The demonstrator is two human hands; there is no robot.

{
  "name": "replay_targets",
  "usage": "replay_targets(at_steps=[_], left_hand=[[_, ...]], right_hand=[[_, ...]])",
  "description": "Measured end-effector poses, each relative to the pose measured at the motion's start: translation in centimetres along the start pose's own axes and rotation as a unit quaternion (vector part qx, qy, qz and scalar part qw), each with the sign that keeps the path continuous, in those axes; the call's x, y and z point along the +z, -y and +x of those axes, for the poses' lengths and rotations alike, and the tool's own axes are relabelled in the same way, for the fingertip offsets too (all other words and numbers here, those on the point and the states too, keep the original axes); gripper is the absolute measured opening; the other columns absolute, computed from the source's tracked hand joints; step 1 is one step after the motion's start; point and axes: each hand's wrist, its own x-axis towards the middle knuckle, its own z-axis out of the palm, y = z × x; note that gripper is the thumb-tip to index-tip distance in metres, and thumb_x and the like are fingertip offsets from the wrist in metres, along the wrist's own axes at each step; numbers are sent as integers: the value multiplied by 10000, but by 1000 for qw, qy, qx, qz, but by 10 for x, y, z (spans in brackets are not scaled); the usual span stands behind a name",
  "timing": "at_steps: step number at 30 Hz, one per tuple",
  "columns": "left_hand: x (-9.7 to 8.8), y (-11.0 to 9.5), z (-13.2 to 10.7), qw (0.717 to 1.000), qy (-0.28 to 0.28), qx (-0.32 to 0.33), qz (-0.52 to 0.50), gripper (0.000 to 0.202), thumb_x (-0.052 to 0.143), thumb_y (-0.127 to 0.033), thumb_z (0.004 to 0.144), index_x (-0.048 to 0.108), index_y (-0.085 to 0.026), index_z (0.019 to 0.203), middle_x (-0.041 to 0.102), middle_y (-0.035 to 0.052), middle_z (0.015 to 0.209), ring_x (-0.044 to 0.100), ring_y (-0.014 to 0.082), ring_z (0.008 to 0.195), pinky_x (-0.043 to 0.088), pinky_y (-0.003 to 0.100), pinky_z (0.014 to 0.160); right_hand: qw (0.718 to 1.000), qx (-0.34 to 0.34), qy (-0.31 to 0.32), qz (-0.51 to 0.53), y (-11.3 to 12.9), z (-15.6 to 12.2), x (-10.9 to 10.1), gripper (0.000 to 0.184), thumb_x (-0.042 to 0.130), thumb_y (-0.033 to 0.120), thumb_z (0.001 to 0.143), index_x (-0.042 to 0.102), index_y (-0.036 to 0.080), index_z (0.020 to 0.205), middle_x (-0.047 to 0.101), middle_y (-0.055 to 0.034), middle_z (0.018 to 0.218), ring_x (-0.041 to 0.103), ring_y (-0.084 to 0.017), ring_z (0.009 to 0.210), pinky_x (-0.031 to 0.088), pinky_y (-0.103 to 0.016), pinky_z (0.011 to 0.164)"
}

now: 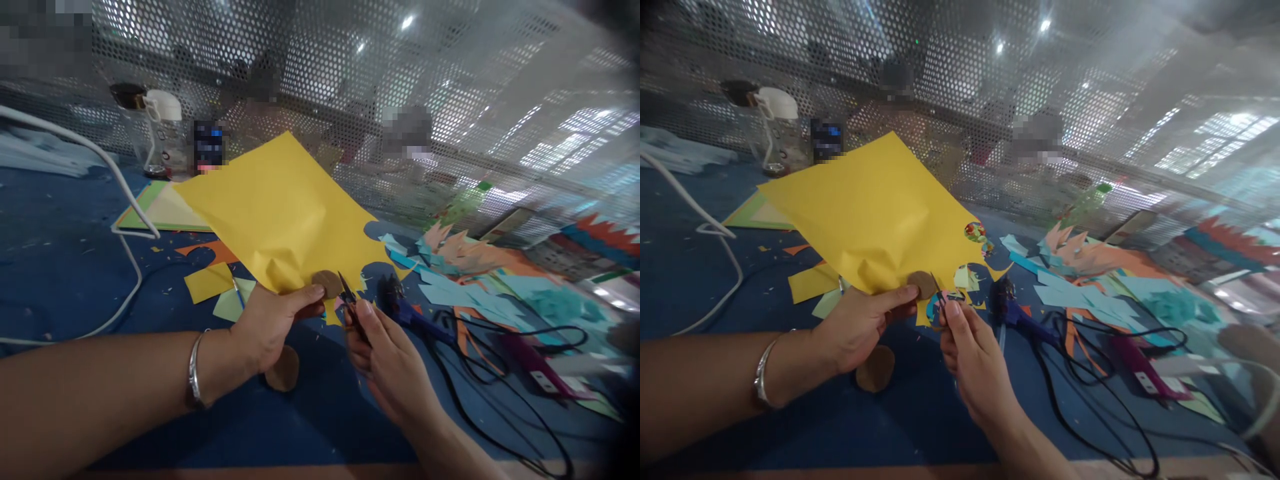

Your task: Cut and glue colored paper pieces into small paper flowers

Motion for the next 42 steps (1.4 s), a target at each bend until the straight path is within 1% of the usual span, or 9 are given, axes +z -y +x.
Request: replay_targets(at_steps=[11,20,22,26,30,35,38,40,42], left_hand=[[-1,2,0,1000,25,10,4,337,820,-212,686,722,-218,1009,742,55,1064,697,159,851,590,292,779],[-3,2,2,997,20,43,60,226,827,-266,662,729,-213,858,742,62,1019,687,173,846,568,301,747],[-3,1,3,994,13,59,87,183,819,-274,667,729,-209,812,741,53,966,666,153,772,555,286,699],[-3,-3,5,987,-12,90,136,114,809,-227,652,701,-193,669,698,14,725,582,119,601,506,257,605],[-3,-6,5,981,0,122,153,202,790,-211,665,626,-201,547,645,-3,620,553,121,563,490,259,603],[-6,-3,7,978,-2,132,161,143,795,-234,670,663,-225,613,679,12,652,651,172,694,527,287,669],[-6,-3,9,976,2,148,162,103,795,-221,675,709,-231,730,757,37,837,701,186,825,554,301,765],[-5,-4,9,974,8,165,155,195,786,-191,684,732,-245,863,770,37,988,712,175,892,554,295,830],[-4,-5,8,973,11,170,153,272,777,-173,695,730,-252,951,768,36,1040,716,169,918,550,284,852]], right_hand=[[1000,-15,-5,3,-1,-1,1,523,695,695,737,546,196,770,281,92,566,169,-62,473,125,-197,398],[1000,-16,-16,-11,-3,0,-4,527,687,697,745,528,195,747,268,105,531,170,-53,453,130,-184,391],[1000,-17,-13,-14,-3,0,-6,523,682,693,755,533,191,749,270,106,526,175,-52,452,135,-180,391],[999,-27,-15,-22,-3,1,-8,517,694,679,755,527,190,749,275,104,546,174,-48,456,135,-174,390],[999,-32,-16,-32,-5,1,-9,514,691,677,758,526,190,735,259,104,545,176,-47,451,135,-167,386],[999,-29,-8,-26,-6,1,-9,487,679,656,784,528,195,750,250,102,551,168,-51,456,127,-168,385],[999,-27,-8,-24,-7,1,-10,492,677,660,785,523,194,753,241,104,553,165,-52,460,123,-166,385],[999,-29,-9,-27,-8,1,-10,488,677,654,790,524,192,758,245,102,559,169,-52,464,122,-166,386],[999,-30,-9,-29,-8,1,-10,482,672,648,800,523,191,761,248,102,558,173,-51,465,123,-167,388]])
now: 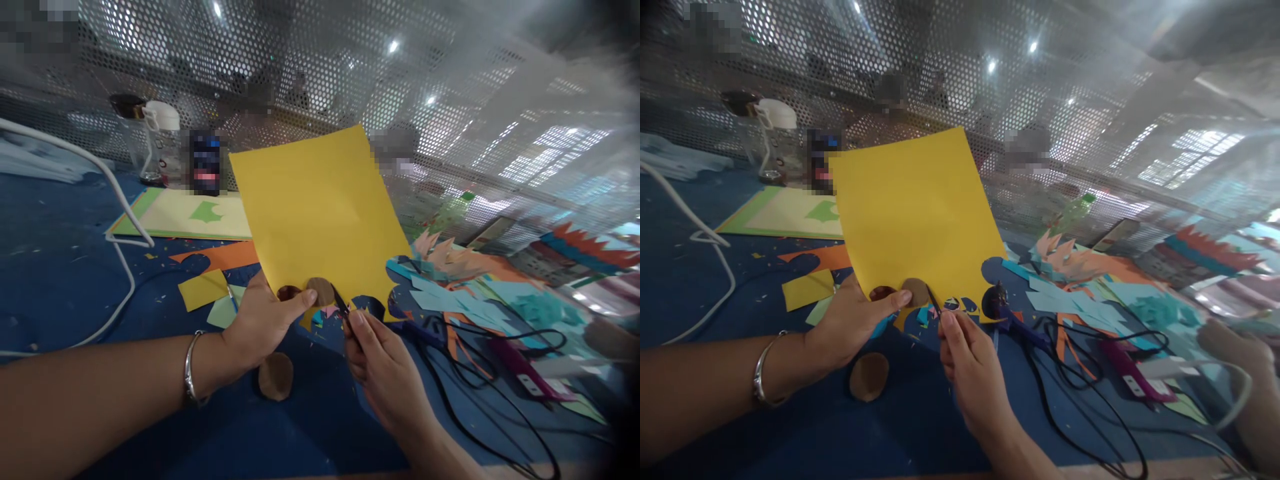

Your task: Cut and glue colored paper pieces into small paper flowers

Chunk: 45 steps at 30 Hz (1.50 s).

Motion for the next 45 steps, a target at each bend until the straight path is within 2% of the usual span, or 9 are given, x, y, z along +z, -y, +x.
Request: replay_targets(at_steps=[9,17,24,31,40,45], left_hand=[[2,-1,0,1000,4,-23,-3,298,776,-167,687,701,-227,970,760,55,1034,708,164,862,545,263,785],[2,-1,-1,999,-8,-47,-25,346,762,-178,680,651,-201,1007,730,20,938,642,133,738,532,264,724],[2,-1,-1,999,-1,-38,-31,379,762,-189,681,643,-181,1041,696,51,962,618,139,757,526,276,725],[2,1,0,998,-26,-47,-14,350,770,-187,651,625,-191,970,644,16,820,599,146,737,520,283,699],[3,2,0,999,5,-40,-17,417,753,-165,682,625,-204,1077,681,43,985,608,134,774,519,276,754],[3,2,-1,998,-6,-59,-3,374,742,-165,687,634,-206,1043,682,22,911,608,129,727,510,261,687]], right_hand=[[1000,-1,-2,8,-2,-1,2,473,673,638,808,510,194,777,262,104,565,177,-45,462,122,-165,383],[1000,12,-10,17,-3,1,3,500,700,655,770,508,194,770,267,110,559,177,-38,452,135,-149,366],[999,16,-10,28,-3,0,4,505,723,649,751,506,193,767,277,108,569,180,-30,451,134,-146,365],[1000,14,-9,26,-1,-1,6,509,723,653,748,506,192,754,275,111,548,181,-28,442,138,-146,363],[1000,7,-10,23,-4,-1,6,504,689,660,777,518,188,739,285,111,514,188,-31,428,148,-151,365],[1000,8,-11,24,-4,0,6,494,686,651,787,515,189,746,283,115,508,181,-31,424,143,-152,363]])
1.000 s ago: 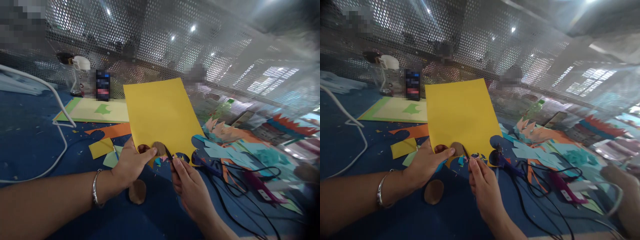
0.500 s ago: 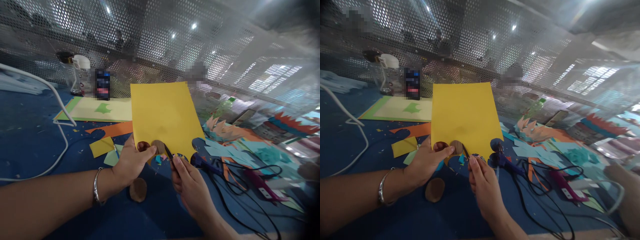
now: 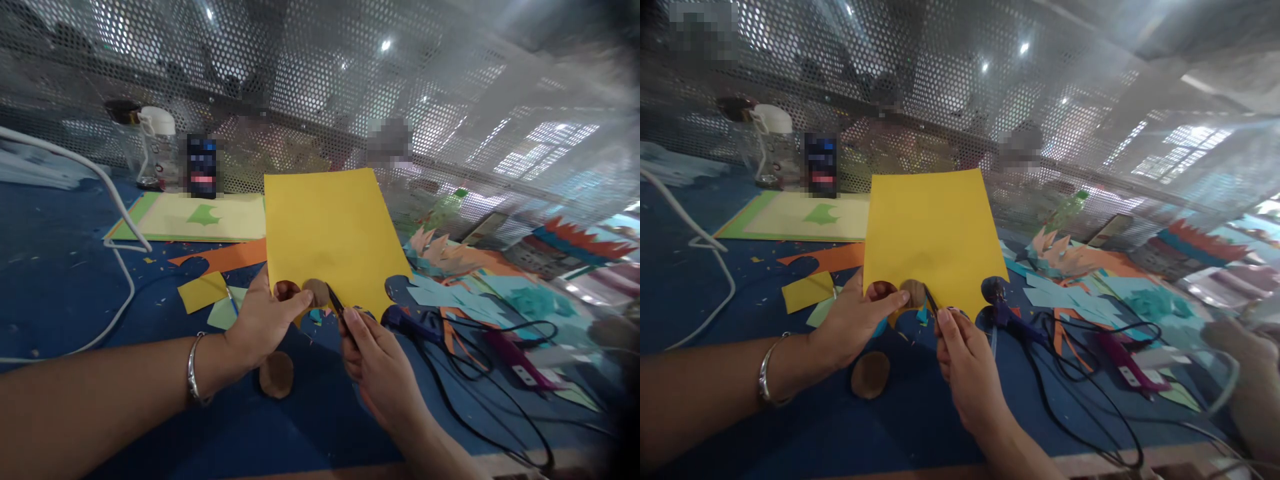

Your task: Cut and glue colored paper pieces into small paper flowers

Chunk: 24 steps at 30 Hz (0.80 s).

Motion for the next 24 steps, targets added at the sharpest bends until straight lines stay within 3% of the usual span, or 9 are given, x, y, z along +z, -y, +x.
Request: replay_targets(at_steps=[13,18,24], left_hand=[[0,-4,-2,1000,-7,-4,15,295,750,-174,683,562,-199,909,607,-29,731,591,115,677,485,232,616],[0,-3,-3,1000,0,-16,8,351,747,-179,682,582,-209,991,575,-37,725,573,118,686,484,244,639],[-2,0,0,1000,21,2,17,449,755,-196,686,595,-193,1106,637,27,833,610,158,753,504,292,707]], right_hand=[[1000,-4,-8,-16,2,0,1,510,669,674,782,520,190,729,287,112,492,193,-37,418,151,-163,368],[1000,4,-13,-11,2,-2,1,505,684,667,771,529,187,740,285,113,498,178,-39,425,131,-170,374],[1000,3,-15,-13,4,-3,2,514,691,673,759,520,189,727,275,116,488,169,-41,421,128,-177,371]])
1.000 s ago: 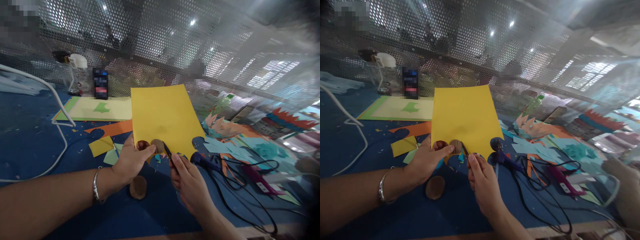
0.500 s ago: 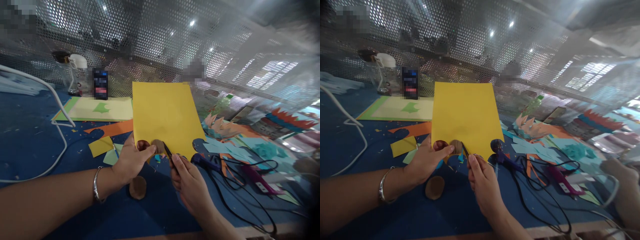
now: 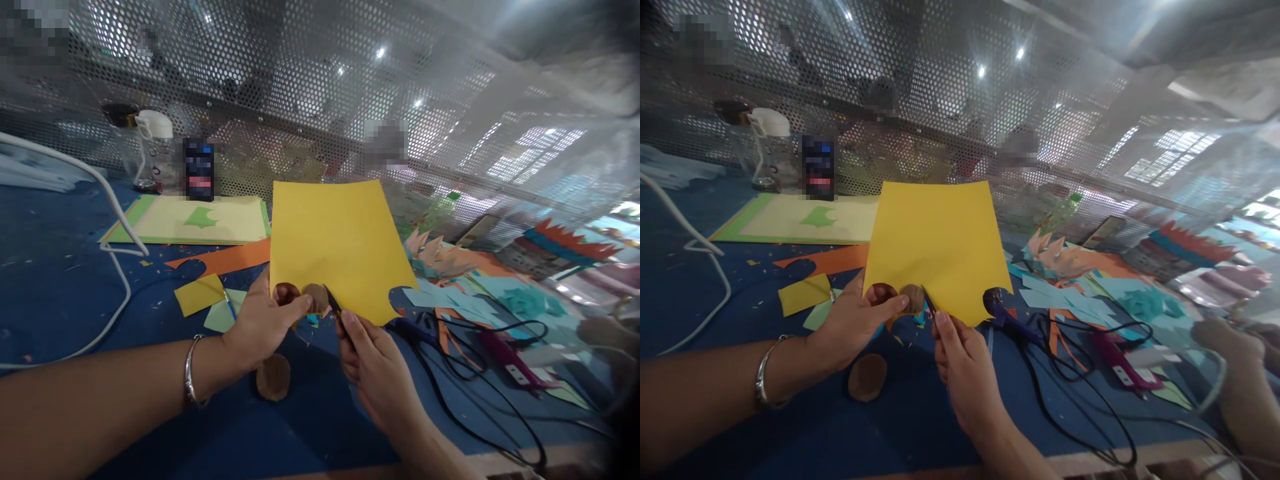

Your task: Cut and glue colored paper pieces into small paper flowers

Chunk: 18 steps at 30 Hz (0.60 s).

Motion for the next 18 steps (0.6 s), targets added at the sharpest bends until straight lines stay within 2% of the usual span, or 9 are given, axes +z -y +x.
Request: replay_targets(at_steps=[3,8,12,18], left_hand=[[-1,1,1,1000,9,0,0,435,756,-207,690,578,-196,1087,629,23,807,619,162,748,499,294,695],[-3,2,5,1000,-14,4,15,280,738,-223,689,545,-206,891,578,-22,696,590,136,674,482,290,658],[-4,3,8,1000,-20,10,13,232,729,-235,695,509,-206,760,570,-16,676,579,123,648,479,298,668],[-2,3,9,1000,-25,0,10,211,711,-232,700,504,-209,738,606,6,712,610,146,687,493,316,714]], right_hand=[[1000,2,-4,8,1,0,0,535,718,683,723,511,190,725,280,117,497,179,-36,422,129,-170,370],[1000,20,7,19,2,-4,1,526,705,678,744,516,188,743,288,112,515,182,-34,436,129,-161,375],[999,47,10,10,4,-11,0,572,694,730,706,522,186,745,282,120,484,150,-25,415,105,-165,367],[998,60,13,-22,13,-13,-3,626,721,765,620,502,186,710,283,130,462,150,-7,389,94,-162,367]])
